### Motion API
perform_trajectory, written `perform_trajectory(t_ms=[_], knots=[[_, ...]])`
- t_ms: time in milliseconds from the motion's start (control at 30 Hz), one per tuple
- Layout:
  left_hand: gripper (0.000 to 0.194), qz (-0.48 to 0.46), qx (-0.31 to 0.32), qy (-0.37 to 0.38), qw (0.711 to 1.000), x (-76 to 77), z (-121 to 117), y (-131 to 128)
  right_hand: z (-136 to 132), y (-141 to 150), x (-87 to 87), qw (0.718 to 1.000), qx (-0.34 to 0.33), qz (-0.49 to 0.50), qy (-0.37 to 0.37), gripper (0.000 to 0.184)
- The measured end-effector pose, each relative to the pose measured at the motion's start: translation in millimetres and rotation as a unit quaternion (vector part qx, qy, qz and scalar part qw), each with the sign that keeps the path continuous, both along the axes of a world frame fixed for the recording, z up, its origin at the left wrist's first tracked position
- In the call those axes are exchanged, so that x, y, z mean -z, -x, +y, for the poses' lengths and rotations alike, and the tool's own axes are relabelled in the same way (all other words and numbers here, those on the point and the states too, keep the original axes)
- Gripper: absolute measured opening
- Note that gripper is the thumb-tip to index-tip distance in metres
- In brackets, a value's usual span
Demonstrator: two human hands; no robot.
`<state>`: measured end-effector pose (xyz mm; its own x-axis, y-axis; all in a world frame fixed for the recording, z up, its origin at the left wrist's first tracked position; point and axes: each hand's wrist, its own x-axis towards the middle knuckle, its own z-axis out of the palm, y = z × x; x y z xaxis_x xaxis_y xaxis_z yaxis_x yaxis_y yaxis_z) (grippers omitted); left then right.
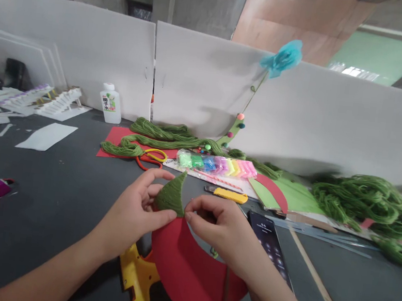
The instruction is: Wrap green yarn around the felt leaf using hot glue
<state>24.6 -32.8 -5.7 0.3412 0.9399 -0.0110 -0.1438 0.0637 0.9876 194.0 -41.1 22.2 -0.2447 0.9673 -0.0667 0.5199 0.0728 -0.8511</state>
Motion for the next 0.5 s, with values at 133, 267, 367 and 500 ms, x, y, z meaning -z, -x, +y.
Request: perform_trajectory(t_ms=[133, 267, 367, 500], knots=[[0.046, 0.021, -0.013, -0.002, 1.000, -2.3, -1.4, -1.5, -1.3, 1.8, 1.6, 1.000, 0.003, 0.003, 0.005, 0.011], [0.047, 0.037, -0.019, -0.018, 0.999, -3.8, -1.6, -2.6, -1.4, 3.9, 0.9, 1.000, 0.002, -0.003, 0.000, 0.011], [0.049, 0.044, -0.018, -0.025, 0.999, -2.9, -2.2, -2.9, -2.0, 5.8, 0.7, 1.000, 0.005, -0.013, -0.005, 0.012], [0.047, 0.083, -0.033, -0.046, 0.995, -0.3, -0.4, -0.2, -1.4, 4.2, 2.0, 1.000, 0.003, -0.018, -0.016, 0.012]])
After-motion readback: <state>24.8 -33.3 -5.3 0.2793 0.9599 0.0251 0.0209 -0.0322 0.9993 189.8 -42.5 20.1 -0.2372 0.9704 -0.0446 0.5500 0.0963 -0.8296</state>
